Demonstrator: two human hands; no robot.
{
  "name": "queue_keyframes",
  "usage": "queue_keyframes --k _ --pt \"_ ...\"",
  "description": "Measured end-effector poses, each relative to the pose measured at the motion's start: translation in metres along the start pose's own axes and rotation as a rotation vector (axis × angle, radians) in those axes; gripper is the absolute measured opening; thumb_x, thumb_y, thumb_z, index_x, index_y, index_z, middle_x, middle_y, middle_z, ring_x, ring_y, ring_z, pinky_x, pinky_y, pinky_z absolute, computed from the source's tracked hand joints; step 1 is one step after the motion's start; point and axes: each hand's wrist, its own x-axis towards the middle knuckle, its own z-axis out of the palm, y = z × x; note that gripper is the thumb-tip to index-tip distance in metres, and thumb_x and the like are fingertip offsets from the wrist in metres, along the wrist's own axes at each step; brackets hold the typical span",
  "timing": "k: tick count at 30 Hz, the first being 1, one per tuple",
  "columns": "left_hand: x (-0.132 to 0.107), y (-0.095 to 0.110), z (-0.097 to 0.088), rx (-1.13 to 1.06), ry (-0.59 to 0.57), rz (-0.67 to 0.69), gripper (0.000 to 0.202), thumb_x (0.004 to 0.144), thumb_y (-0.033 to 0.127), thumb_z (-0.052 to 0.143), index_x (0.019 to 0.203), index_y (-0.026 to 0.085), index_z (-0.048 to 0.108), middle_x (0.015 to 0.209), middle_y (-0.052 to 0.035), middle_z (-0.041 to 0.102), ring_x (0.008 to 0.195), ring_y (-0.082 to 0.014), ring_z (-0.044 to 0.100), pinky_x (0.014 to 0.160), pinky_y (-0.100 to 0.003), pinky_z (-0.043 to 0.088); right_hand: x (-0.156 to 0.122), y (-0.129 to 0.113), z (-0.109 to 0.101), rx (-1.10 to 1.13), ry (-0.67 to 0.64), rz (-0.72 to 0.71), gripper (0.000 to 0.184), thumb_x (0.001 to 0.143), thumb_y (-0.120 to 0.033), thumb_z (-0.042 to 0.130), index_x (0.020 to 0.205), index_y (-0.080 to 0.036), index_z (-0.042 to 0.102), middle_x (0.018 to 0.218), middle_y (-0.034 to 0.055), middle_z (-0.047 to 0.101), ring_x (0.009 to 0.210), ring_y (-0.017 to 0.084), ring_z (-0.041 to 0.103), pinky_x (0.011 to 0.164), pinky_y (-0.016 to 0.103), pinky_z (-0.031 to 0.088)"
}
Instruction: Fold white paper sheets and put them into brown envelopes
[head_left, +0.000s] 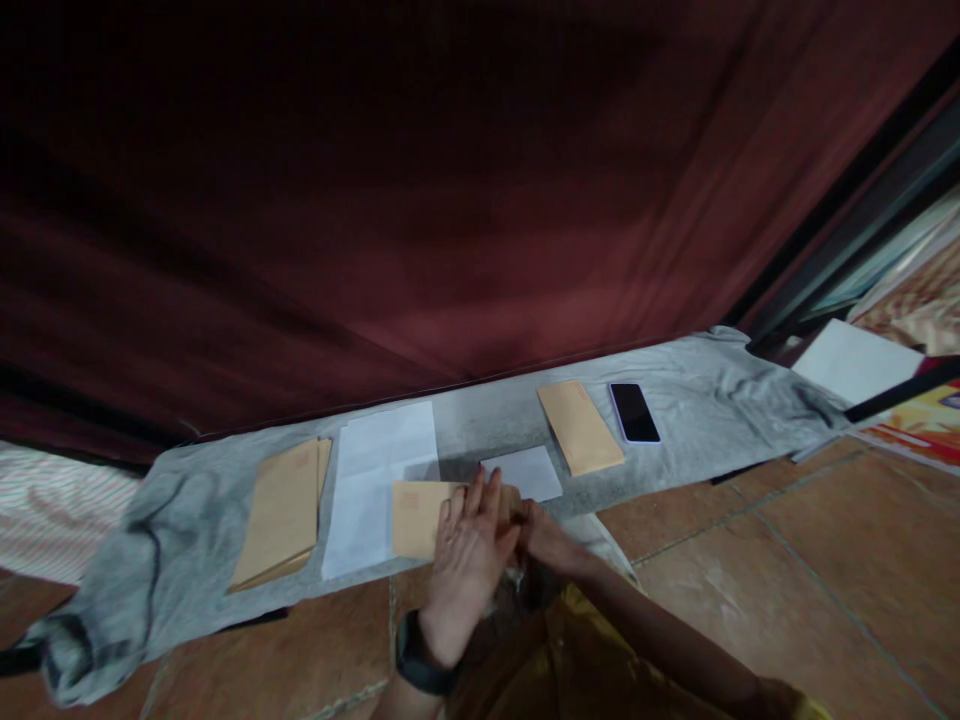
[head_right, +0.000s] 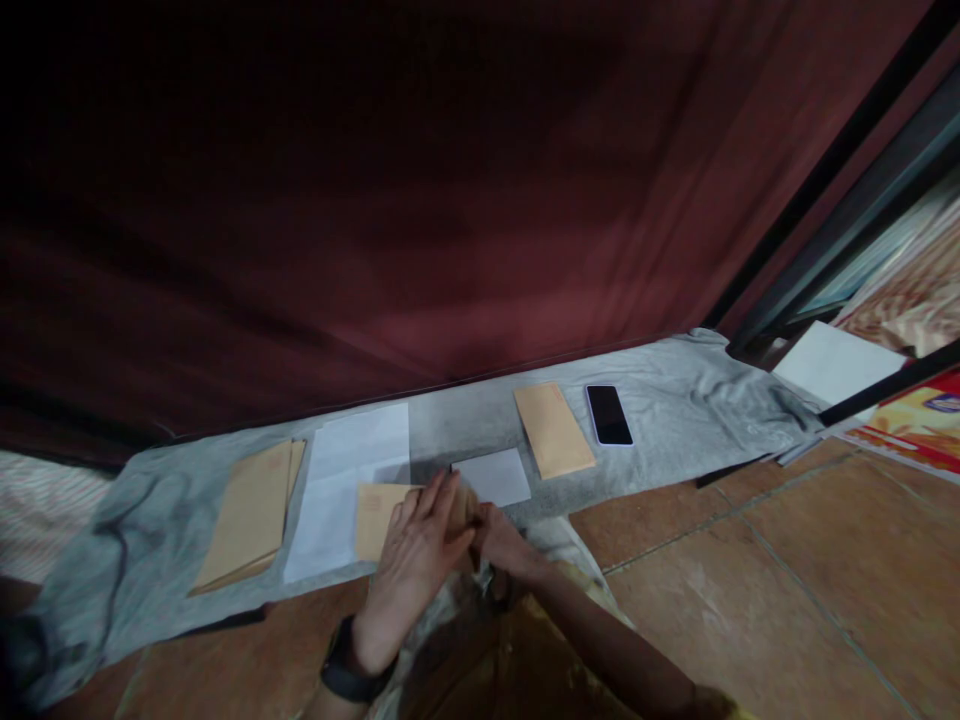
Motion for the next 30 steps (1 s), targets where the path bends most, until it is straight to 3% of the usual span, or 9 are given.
queue_keyframes --k 3,5,8,13,19,26,30 --pt "-0.008 -0.035 0.009 -0.016 0.010 0.073 0.101 0.072 0.037 0.079 0.158 0.027 0.026 0.167 -0.0157 0.023 0.153 -0.0379 0.022 0.120 -0.064 0.021 -0.005 -0.003 -0.017 0.086 0.017 0.050 0.024 0.080 -0.042 0.067 0.086 -0.021 0.076 0.077 0.0018 0.073 0.079 0.023 0.069 0.082 0.037 0.057" --pt "-0.013 -0.054 0.018 -0.044 -0.050 0.105 0.113 0.067 0.038 0.081 0.160 0.028 0.017 0.168 -0.0161 0.017 0.154 -0.0376 0.016 0.120 -0.066 0.018 -0.006 -0.006 -0.024 0.123 0.013 0.076 0.023 0.077 -0.043 0.069 0.083 -0.021 0.075 0.076 0.0013 0.073 0.077 0.022 0.069 0.084 0.039 0.056" --pt "-0.021 -0.068 0.028 -0.027 -0.044 0.150 0.116 0.064 0.032 0.080 0.160 0.029 0.014 0.169 -0.0161 0.012 0.155 -0.0365 0.013 0.122 -0.064 0.013 -0.007 -0.011 -0.031 0.120 -0.046 0.092 0.024 0.073 -0.044 0.073 0.079 -0.020 0.075 0.072 0.0006 0.073 0.076 0.022 0.068 0.085 0.039 0.055" --pt "-0.031 -0.059 0.029 -0.003 -0.053 0.211 0.113 0.065 0.034 0.077 0.159 0.030 0.014 0.169 -0.0151 0.013 0.155 -0.0374 0.015 0.121 -0.066 0.014 -0.010 -0.014 -0.035 0.062 -0.133 0.120 0.026 0.073 -0.043 0.074 0.082 -0.019 0.076 0.071 -0.0014 0.072 0.075 0.020 0.066 0.080 0.034 0.054" --pt "-0.038 -0.053 0.036 -0.032 -0.049 0.207 0.113 0.065 0.030 0.075 0.160 0.027 0.014 0.162 -0.0168 0.032 0.150 -0.0381 0.030 0.122 -0.064 0.014 -0.010 -0.007 -0.032 0.100 -0.183 0.142 0.026 0.071 -0.042 0.075 0.081 -0.018 0.077 0.076 -0.0007 0.072 0.076 0.020 0.066 0.081 0.034 0.054" --pt "-0.040 -0.061 0.041 -0.012 0.019 0.185 0.105 0.065 0.021 0.065 0.159 0.026 0.019 0.159 -0.0150 0.037 0.148 -0.0379 0.032 0.121 -0.062 0.018 0.001 0.001 -0.027 0.064 -0.100 0.093 0.021 0.072 -0.032 0.072 0.086 -0.017 0.076 0.075 -0.0016 0.071 0.076 0.020 0.068 0.081 0.036 0.056" --pt "-0.039 -0.062 0.042 -0.050 0.025 0.166 0.105 0.066 0.021 0.063 0.160 0.024 0.015 0.156 -0.0159 0.040 0.147 -0.0367 0.034 0.121 -0.062 0.018 0.006 0.011 -0.023 0.076 -0.059 0.045 0.024 0.076 -0.036 0.073 0.090 -0.016 0.073 0.076 -0.0008 0.071 0.077 0.020 0.068 0.078 0.033 0.056"
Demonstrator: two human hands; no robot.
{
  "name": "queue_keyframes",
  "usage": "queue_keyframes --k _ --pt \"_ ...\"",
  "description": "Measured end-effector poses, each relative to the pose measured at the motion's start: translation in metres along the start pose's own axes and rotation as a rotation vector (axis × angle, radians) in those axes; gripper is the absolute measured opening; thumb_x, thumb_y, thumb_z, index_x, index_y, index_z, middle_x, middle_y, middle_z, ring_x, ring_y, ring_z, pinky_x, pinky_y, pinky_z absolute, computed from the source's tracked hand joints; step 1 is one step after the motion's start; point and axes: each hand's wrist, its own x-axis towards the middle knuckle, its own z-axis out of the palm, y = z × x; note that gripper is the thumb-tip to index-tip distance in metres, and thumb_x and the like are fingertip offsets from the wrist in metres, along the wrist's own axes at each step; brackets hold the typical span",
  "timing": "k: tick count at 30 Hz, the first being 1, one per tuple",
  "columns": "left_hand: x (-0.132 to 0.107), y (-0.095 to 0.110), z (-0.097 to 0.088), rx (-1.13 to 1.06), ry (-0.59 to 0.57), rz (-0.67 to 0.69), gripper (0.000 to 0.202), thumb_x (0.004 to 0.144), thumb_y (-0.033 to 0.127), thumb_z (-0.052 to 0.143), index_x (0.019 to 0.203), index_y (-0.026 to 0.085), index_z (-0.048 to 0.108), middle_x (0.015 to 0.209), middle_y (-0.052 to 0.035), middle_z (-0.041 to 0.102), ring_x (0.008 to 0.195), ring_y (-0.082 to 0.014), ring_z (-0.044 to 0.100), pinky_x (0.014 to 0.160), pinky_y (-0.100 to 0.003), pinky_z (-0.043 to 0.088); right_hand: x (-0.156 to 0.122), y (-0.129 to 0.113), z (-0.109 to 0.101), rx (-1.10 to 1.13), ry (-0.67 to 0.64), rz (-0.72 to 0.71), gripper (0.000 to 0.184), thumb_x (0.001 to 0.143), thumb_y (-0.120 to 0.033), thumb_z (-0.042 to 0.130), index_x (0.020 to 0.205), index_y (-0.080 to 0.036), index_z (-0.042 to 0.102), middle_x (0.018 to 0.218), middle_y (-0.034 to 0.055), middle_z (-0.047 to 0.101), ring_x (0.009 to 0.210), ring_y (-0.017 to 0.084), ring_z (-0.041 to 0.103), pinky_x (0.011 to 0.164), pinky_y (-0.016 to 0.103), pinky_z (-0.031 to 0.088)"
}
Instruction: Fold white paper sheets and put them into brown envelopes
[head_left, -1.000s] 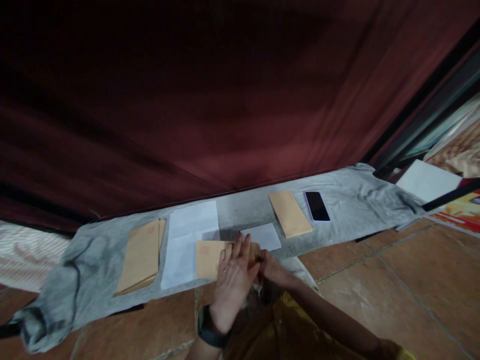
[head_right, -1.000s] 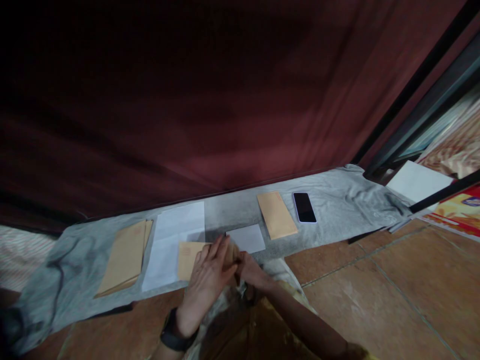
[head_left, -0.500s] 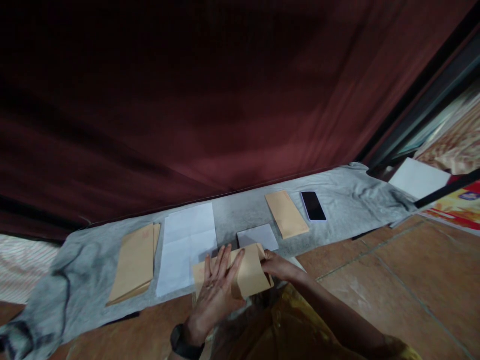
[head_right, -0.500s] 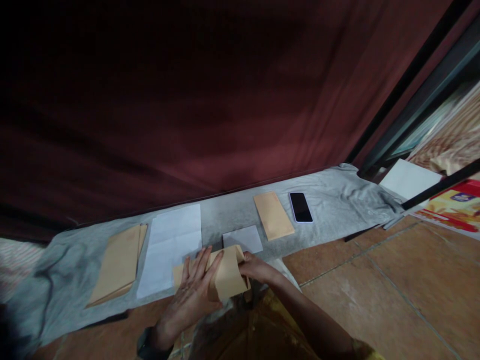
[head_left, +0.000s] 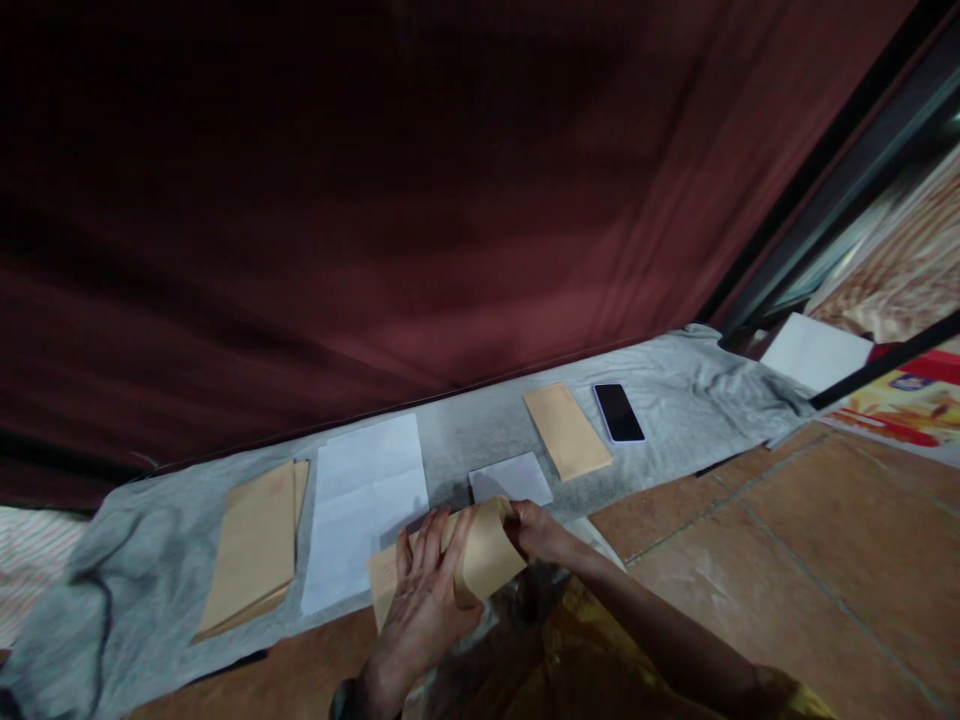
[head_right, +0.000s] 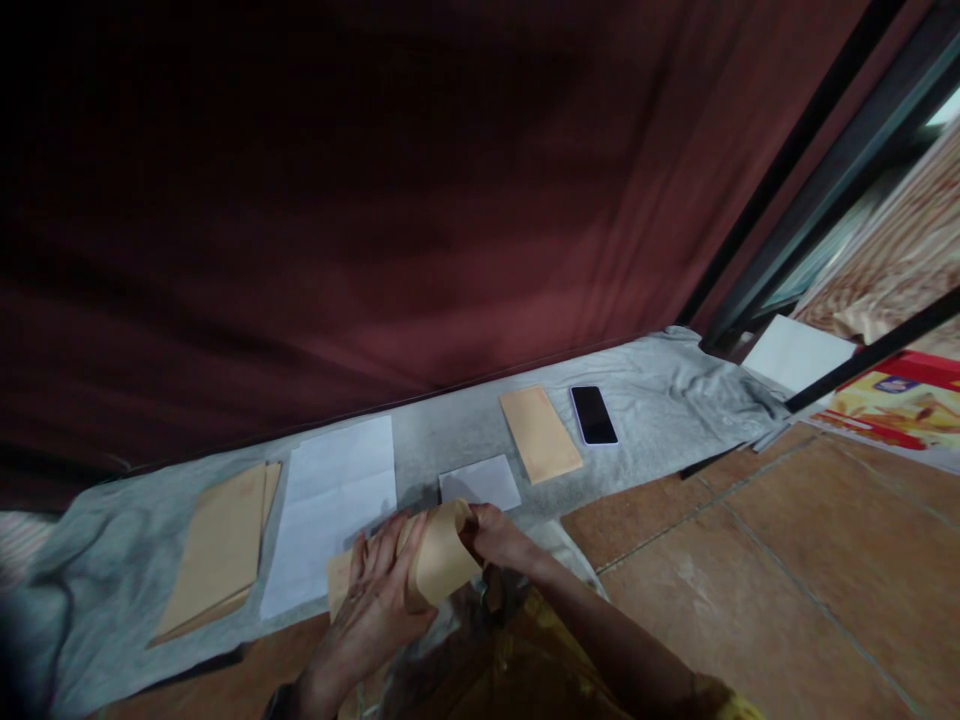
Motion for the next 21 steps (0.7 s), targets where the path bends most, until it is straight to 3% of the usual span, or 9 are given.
queue_keyframes --k 5,10,12,15,18,21 --pt "0.002 -0.003 0.001 -0.035 -0.007 -0.059 0.106 0.068 0.023 0.063 0.160 0.022 0.010 0.154 -0.0169 0.043 0.145 -0.0365 0.037 0.119 -0.063 0.022 0.004 0.005 -0.004 -0.187 0.204 0.026 0.014 0.084 -0.029 0.066 0.091 -0.017 0.065 0.077 -0.0001 0.068 0.071 0.015 0.063 0.069 0.027 0.053" --pt "0.005 -0.003 0.006 0.034 0.022 -0.085 0.102 0.070 0.026 0.065 0.159 0.020 0.015 0.153 -0.0191 0.043 0.144 -0.0386 0.037 0.119 -0.065 0.017 -0.006 -0.005 -0.009 -0.707 0.475 -0.239 0.024 0.087 -0.014 0.057 0.109 -0.021 0.060 0.104 0.0064 0.064 0.099 0.022 0.061 0.091 0.038 0.051" --pt "0.008 -0.001 0.007 0.068 0.034 -0.093 0.100 0.071 0.028 0.065 0.158 0.019 0.016 0.153 -0.0195 0.043 0.144 -0.0386 0.037 0.120 -0.065 0.017 -0.013 -0.009 -0.007 -0.873 0.447 -0.305 0.020 0.091 -0.014 0.053 0.106 -0.022 0.063 0.104 0.0084 0.063 0.102 0.025 0.059 0.095 0.042 0.050" --pt "0.011 0.004 0.007 0.115 0.048 -0.075 0.098 0.072 0.026 0.064 0.158 0.019 0.017 0.152 -0.0191 0.044 0.144 -0.0376 0.038 0.120 -0.064 0.017 -0.020 -0.013 -0.005 -0.957 0.295 -0.283 0.023 0.091 -0.010 0.050 0.096 -0.023 0.068 0.096 0.0085 0.066 0.097 0.024 0.060 0.092 0.036 0.050" --pt "0.013 0.009 0.007 0.129 0.046 -0.037 0.101 0.069 0.023 0.065 0.158 0.019 0.018 0.153 -0.0189 0.044 0.144 -0.0379 0.037 0.120 -0.064 0.018 -0.020 -0.016 -0.007 -0.823 0.198 -0.200 0.029 0.082 -0.003 0.050 0.087 -0.021 0.071 0.092 0.0067 0.070 0.092 0.021 0.064 0.085 0.030 0.050" --pt "0.011 0.012 0.007 0.090 0.011 0.005 0.107 0.065 0.024 0.068 0.159 0.020 0.017 0.155 -0.0190 0.042 0.145 -0.0380 0.037 0.120 -0.063 0.020 -0.021 -0.023 -0.012 -0.503 0.081 -0.152 0.030 0.080 -0.005 0.048 0.082 -0.020 0.074 0.086 0.0026 0.072 0.086 0.019 0.067 0.080 0.028 0.051"
